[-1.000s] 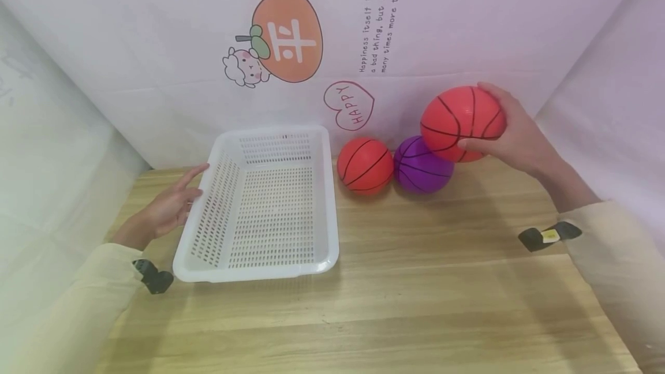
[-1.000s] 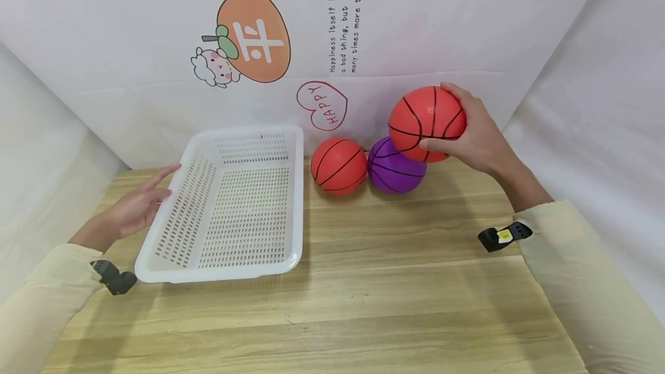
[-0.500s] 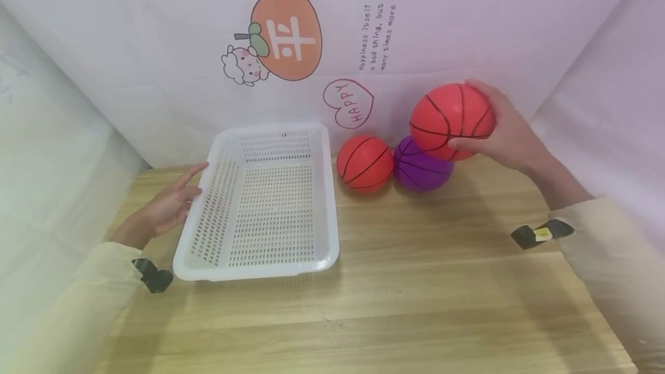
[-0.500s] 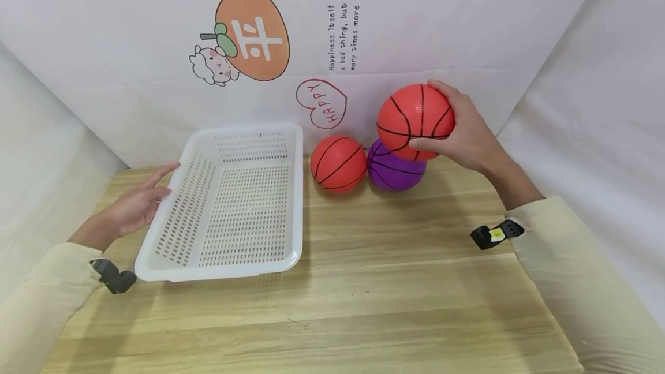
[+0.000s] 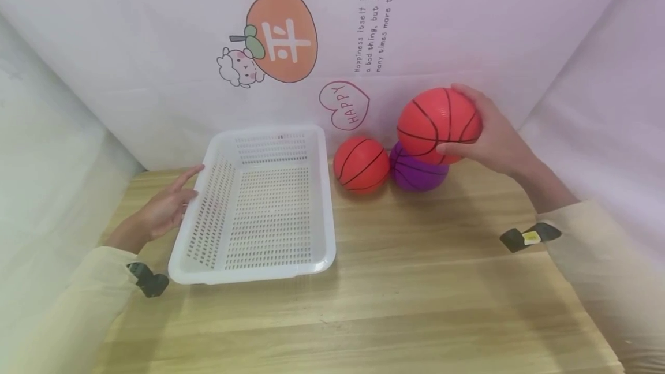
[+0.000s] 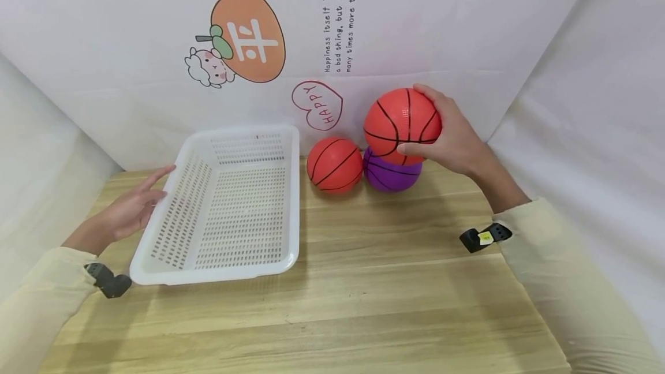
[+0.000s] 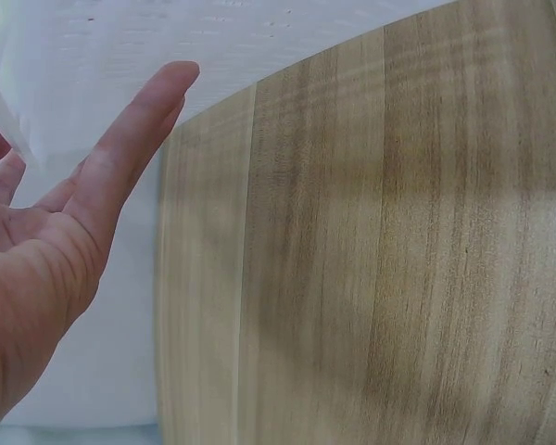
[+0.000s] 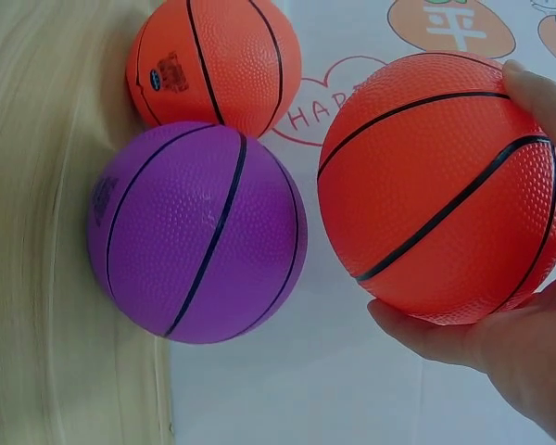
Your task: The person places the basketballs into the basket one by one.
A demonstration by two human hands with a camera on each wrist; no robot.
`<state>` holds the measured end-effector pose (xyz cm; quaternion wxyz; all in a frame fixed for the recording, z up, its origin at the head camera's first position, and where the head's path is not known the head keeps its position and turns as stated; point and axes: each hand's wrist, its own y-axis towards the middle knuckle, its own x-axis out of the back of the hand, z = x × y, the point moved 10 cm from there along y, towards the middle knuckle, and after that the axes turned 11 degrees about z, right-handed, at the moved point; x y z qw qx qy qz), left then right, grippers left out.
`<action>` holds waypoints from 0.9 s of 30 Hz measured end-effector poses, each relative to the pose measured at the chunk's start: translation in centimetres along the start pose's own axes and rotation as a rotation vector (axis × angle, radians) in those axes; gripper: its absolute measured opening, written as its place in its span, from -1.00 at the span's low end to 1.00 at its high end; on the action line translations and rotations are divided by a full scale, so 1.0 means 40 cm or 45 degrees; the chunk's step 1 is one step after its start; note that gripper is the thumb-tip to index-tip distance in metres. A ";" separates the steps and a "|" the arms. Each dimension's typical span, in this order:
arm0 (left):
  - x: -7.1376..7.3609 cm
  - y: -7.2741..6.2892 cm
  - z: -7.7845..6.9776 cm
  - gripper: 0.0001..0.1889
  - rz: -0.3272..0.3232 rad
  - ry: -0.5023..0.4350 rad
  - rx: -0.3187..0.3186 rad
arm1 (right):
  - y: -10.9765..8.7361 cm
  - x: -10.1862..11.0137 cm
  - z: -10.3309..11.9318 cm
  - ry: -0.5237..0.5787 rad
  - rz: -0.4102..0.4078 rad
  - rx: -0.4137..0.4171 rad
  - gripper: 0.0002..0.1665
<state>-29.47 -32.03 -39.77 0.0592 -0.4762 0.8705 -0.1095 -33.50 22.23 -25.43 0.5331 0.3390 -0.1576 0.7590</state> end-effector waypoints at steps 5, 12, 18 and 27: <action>0.002 0.000 0.005 -0.30 0.008 -0.008 -0.008 | 0.005 -0.013 0.007 0.005 0.006 0.015 0.26; -0.001 0.004 0.004 -0.31 0.005 0.017 -0.003 | 0.011 -0.030 0.017 0.018 0.019 0.049 0.25; -0.004 0.004 0.003 -0.32 -0.005 0.040 0.019 | 0.014 -0.042 0.022 0.034 0.032 0.066 0.26; -0.001 0.001 0.003 -0.31 -0.002 0.017 0.005 | 0.016 -0.057 0.020 0.048 0.046 0.052 0.28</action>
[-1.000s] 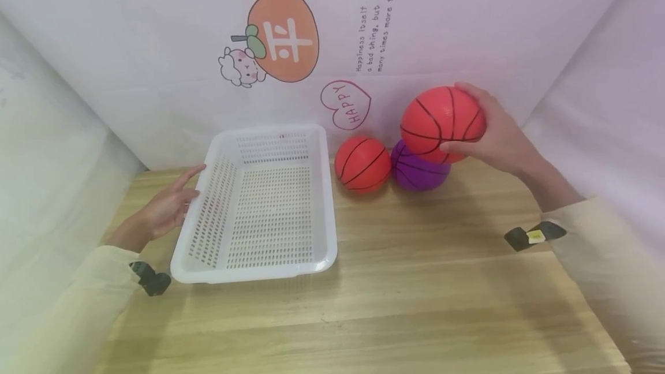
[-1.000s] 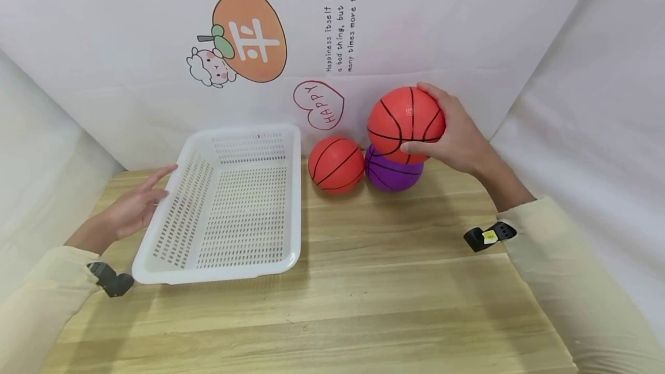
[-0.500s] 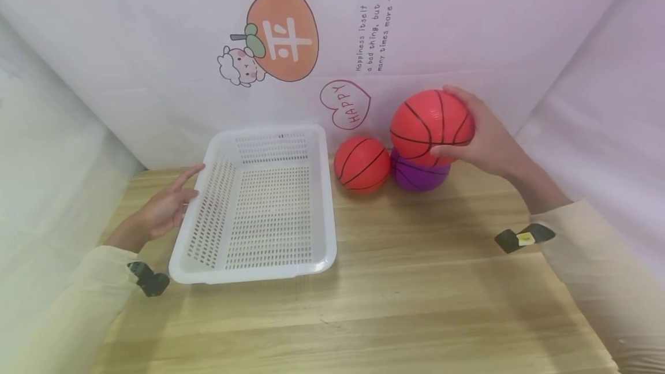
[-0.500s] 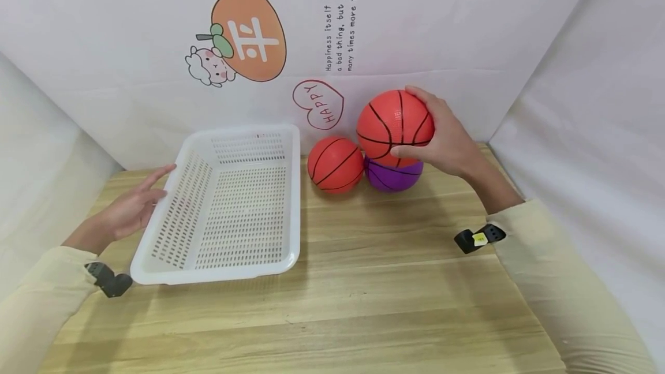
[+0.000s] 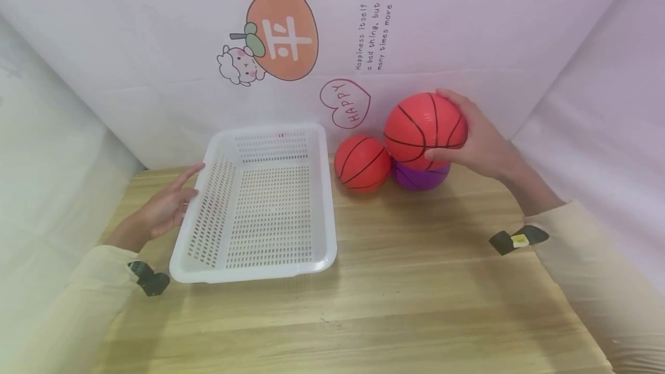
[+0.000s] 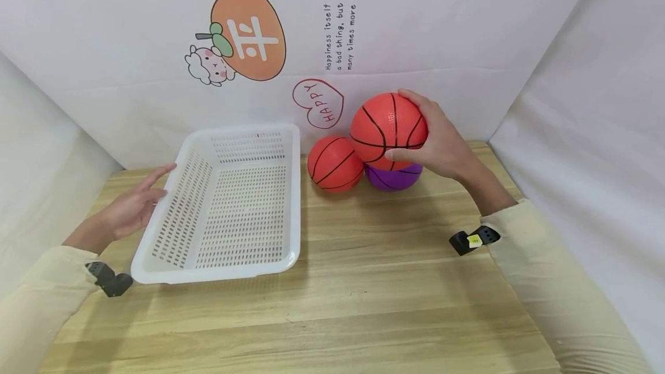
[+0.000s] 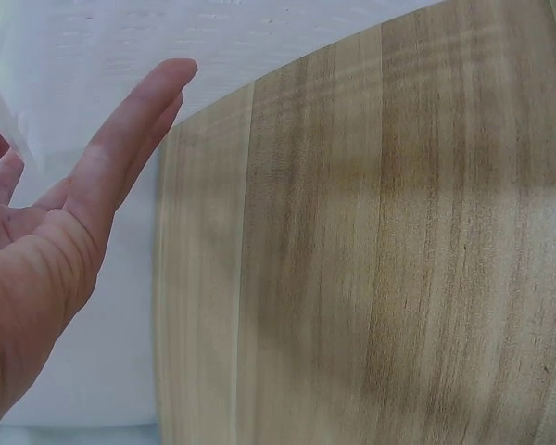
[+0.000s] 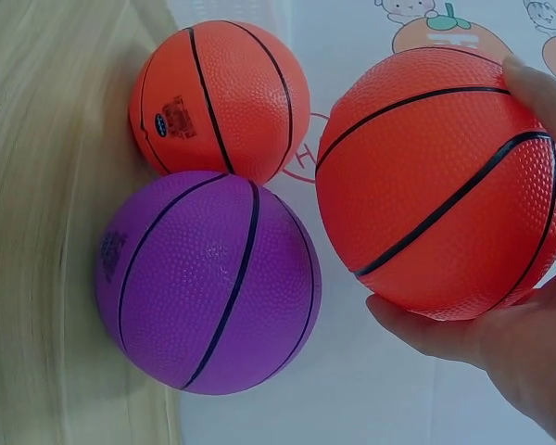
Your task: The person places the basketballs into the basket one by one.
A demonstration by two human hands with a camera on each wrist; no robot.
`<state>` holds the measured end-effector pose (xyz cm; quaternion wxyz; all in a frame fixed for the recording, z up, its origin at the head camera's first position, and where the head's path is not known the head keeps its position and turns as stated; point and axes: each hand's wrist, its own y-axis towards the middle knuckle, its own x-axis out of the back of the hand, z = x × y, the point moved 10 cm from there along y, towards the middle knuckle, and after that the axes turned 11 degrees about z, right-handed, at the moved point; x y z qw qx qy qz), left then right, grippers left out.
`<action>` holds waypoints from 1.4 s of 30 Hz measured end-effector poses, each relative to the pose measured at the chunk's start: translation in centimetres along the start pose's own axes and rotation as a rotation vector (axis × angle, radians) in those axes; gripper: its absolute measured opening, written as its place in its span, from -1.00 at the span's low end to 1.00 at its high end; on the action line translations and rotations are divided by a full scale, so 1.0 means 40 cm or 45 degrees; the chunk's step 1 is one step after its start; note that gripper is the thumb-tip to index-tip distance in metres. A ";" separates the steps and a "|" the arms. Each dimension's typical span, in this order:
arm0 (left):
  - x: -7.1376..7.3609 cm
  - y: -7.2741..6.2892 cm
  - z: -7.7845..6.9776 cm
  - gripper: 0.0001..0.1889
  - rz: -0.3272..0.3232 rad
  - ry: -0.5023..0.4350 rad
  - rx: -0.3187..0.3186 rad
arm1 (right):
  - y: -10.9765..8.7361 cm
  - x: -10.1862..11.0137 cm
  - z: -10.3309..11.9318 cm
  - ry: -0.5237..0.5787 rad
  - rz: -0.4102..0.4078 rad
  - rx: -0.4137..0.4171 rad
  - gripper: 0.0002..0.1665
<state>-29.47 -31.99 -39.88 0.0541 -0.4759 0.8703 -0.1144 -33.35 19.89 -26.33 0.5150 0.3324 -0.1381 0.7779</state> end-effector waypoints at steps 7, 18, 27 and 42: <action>0.004 0.001 0.001 -0.30 0.008 -0.028 -0.019 | 0.002 -0.010 0.001 -0.003 0.015 -0.005 0.31; -0.005 0.010 0.006 -0.31 0.031 -0.010 -0.040 | 0.004 -0.042 0.029 0.008 0.047 0.028 0.27; 0.002 0.004 0.008 -0.33 0.006 0.003 -0.019 | 0.012 -0.065 0.041 0.028 0.064 0.063 0.26; 0.000 0.001 0.000 -0.30 0.038 -0.047 -0.045 | 0.019 -0.100 0.056 0.081 0.093 0.051 0.25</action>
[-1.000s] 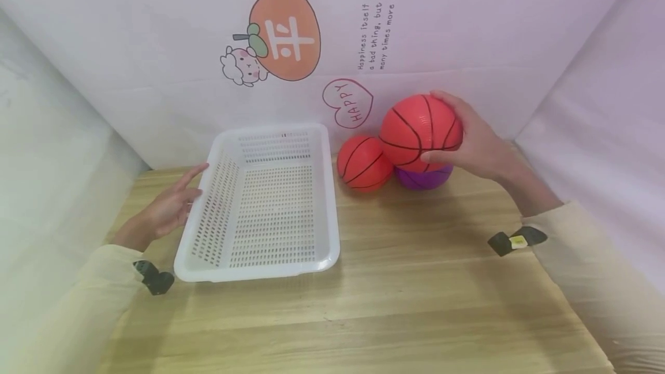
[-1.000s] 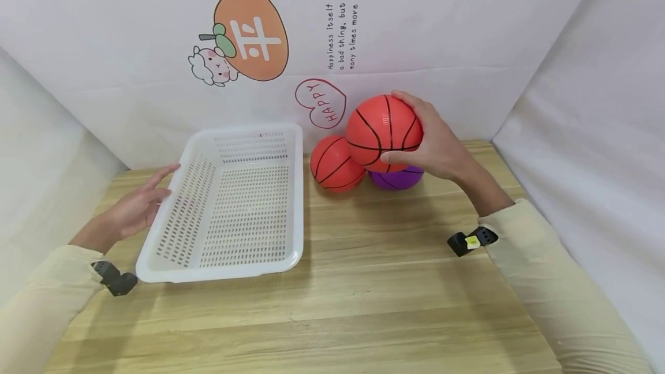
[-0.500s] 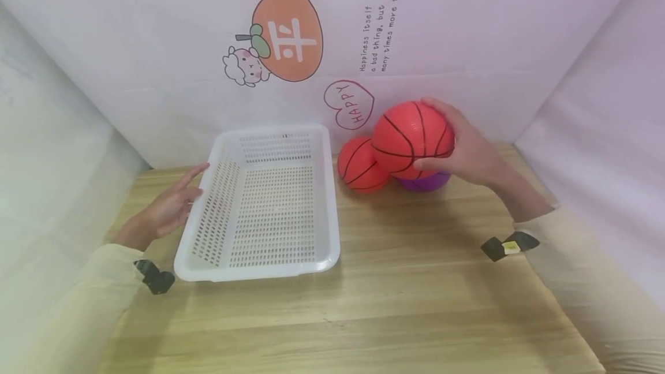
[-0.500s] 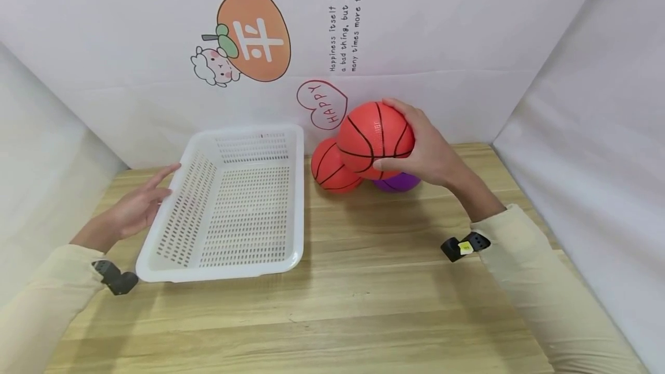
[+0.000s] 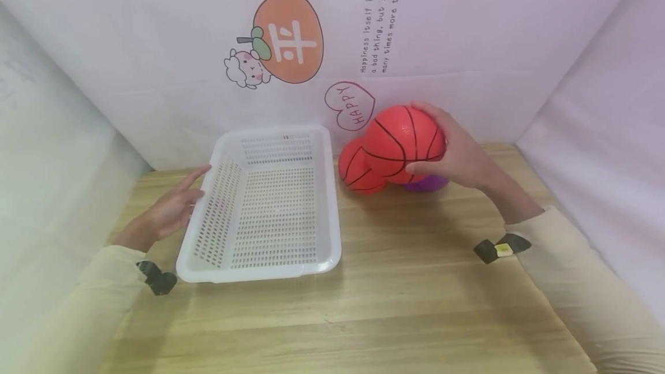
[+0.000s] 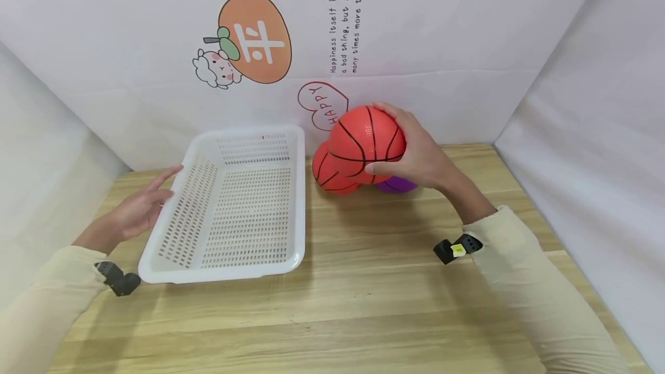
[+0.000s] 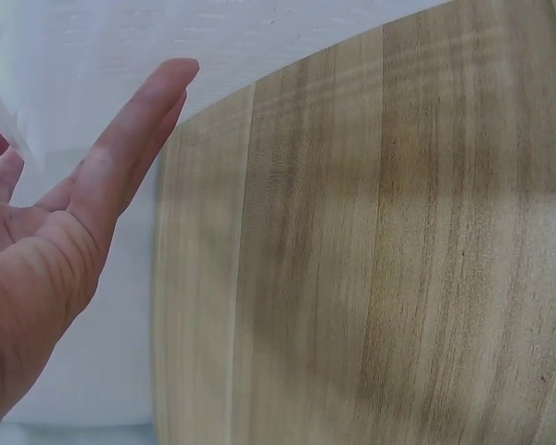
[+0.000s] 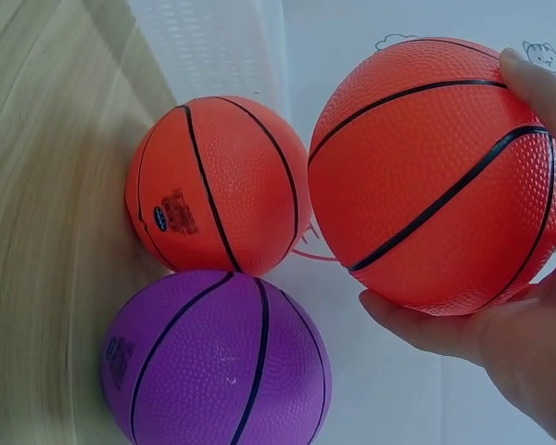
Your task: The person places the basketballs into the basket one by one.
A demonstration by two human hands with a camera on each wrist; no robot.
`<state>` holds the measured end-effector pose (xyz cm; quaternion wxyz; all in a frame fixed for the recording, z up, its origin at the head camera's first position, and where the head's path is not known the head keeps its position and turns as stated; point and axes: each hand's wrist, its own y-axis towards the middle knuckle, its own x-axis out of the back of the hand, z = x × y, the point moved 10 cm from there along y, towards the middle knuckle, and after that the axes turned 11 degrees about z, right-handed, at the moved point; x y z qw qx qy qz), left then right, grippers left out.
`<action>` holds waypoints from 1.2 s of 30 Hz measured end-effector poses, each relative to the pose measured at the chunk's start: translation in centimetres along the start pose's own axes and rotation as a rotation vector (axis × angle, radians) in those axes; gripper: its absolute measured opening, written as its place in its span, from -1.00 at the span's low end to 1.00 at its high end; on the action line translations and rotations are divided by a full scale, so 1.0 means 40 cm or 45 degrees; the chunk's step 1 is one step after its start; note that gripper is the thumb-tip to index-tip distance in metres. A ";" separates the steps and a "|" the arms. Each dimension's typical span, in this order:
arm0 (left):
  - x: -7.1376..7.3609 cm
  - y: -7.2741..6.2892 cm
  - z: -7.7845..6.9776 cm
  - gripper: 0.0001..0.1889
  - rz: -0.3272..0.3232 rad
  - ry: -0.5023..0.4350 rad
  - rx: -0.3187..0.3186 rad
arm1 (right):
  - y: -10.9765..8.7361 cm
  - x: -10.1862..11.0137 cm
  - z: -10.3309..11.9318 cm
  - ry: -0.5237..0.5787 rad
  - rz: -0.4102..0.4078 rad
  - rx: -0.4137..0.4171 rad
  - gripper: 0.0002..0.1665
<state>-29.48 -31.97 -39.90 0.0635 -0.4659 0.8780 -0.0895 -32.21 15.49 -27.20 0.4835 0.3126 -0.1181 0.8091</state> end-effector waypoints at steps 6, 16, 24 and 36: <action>0.001 0.006 0.008 -0.32 -0.011 0.028 0.029 | 0.005 -0.009 0.003 -0.001 0.014 0.002 0.23; 0.004 0.000 0.002 -0.32 -0.007 0.030 0.016 | 0.019 -0.031 0.016 0.035 0.038 0.025 0.22; 0.004 0.002 0.008 -0.32 -0.019 0.021 0.027 | 0.024 -0.051 0.024 0.055 0.042 0.030 0.21; 0.003 0.003 0.006 -0.32 -0.017 0.029 0.029 | 0.037 -0.079 0.046 0.052 0.058 0.049 0.22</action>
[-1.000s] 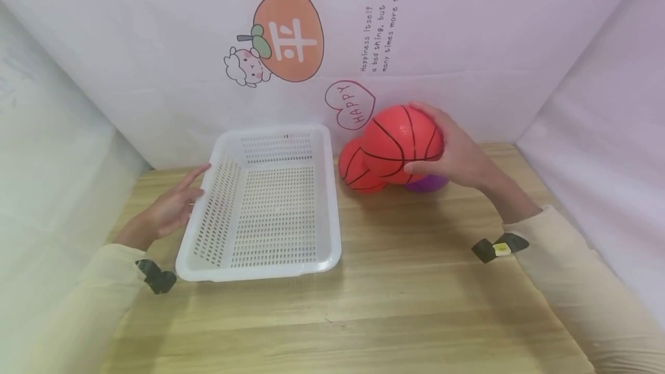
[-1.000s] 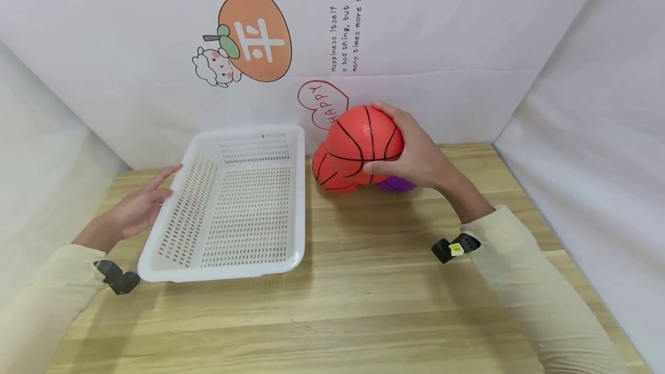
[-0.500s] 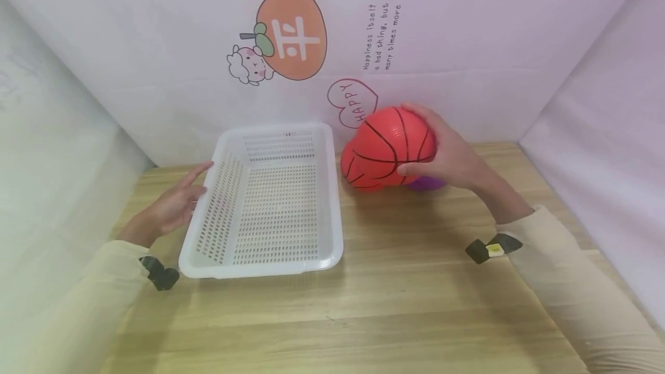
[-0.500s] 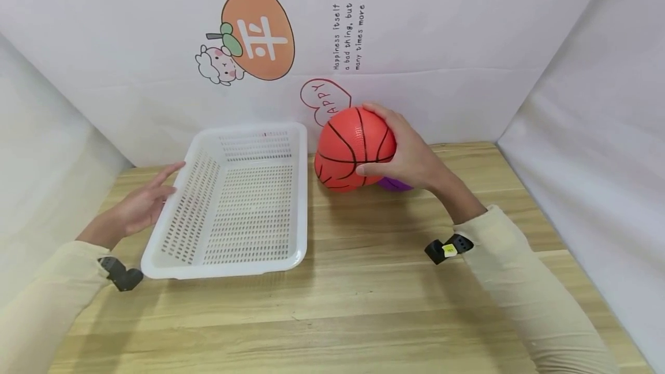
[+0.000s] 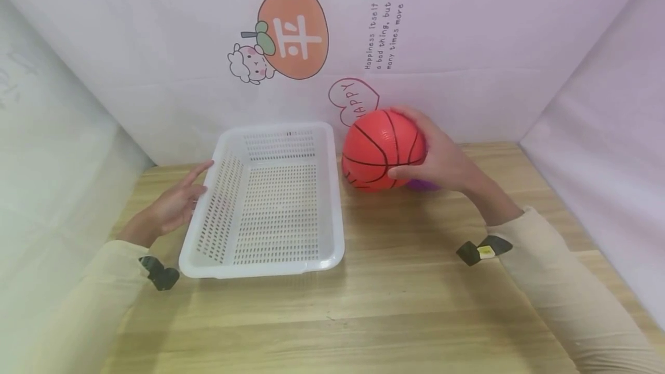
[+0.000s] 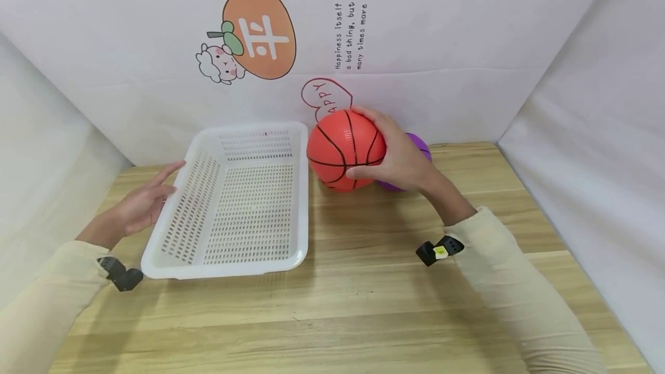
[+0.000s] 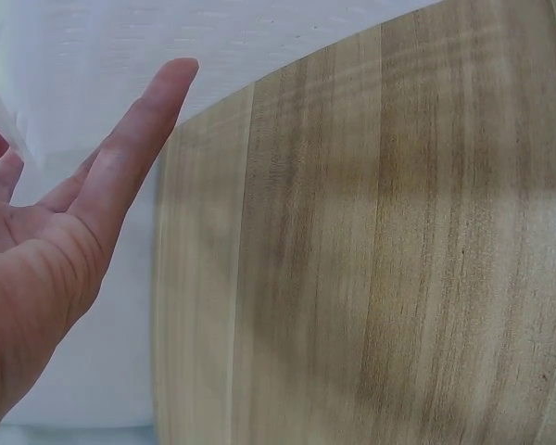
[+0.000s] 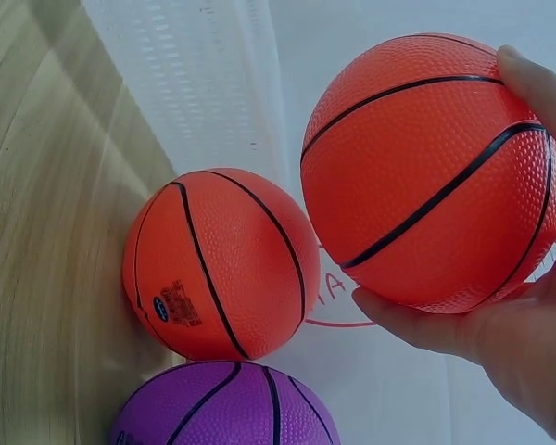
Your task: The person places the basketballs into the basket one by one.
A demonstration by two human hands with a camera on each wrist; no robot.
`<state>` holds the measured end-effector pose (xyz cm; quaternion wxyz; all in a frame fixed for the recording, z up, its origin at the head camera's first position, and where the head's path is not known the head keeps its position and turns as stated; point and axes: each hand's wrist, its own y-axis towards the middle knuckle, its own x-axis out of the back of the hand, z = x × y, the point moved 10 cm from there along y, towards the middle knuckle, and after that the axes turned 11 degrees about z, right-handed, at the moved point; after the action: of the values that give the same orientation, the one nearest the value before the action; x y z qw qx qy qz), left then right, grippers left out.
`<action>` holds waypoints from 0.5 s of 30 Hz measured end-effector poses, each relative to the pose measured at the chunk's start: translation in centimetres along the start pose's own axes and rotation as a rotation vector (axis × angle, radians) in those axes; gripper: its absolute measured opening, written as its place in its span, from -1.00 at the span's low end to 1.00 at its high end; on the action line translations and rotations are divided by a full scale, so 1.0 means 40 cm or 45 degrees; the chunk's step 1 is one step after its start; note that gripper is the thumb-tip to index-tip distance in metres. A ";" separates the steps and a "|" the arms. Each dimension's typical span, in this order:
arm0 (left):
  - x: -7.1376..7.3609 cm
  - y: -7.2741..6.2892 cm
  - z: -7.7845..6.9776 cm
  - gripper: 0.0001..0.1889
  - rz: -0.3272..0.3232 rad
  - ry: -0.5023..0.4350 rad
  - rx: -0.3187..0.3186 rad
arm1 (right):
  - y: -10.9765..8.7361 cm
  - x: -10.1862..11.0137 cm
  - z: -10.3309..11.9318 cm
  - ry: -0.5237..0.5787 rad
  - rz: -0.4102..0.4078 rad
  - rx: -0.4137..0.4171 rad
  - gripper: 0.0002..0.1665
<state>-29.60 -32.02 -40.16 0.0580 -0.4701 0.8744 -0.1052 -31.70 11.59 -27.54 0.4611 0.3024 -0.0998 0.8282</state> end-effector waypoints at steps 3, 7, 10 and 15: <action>0.000 0.002 -0.001 -0.31 0.003 0.000 -0.002 | 0.002 -0.005 0.005 -0.012 0.011 0.008 0.22; -0.001 0.003 -0.002 -0.32 0.002 -0.005 0.000 | 0.002 -0.010 0.012 -0.072 0.004 -0.003 0.21; 0.000 0.002 -0.002 -0.32 0.001 -0.002 0.003 | 0.005 -0.020 0.013 -0.110 0.005 -0.014 0.21; -0.001 0.000 -0.002 -0.31 0.007 0.003 0.010 | 0.015 -0.045 0.007 -0.084 0.046 -0.001 0.20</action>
<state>-29.60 -31.96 -40.10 0.0589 -0.4673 0.8754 -0.1090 -31.37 9.84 -28.32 0.4427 0.3276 -0.1208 0.8259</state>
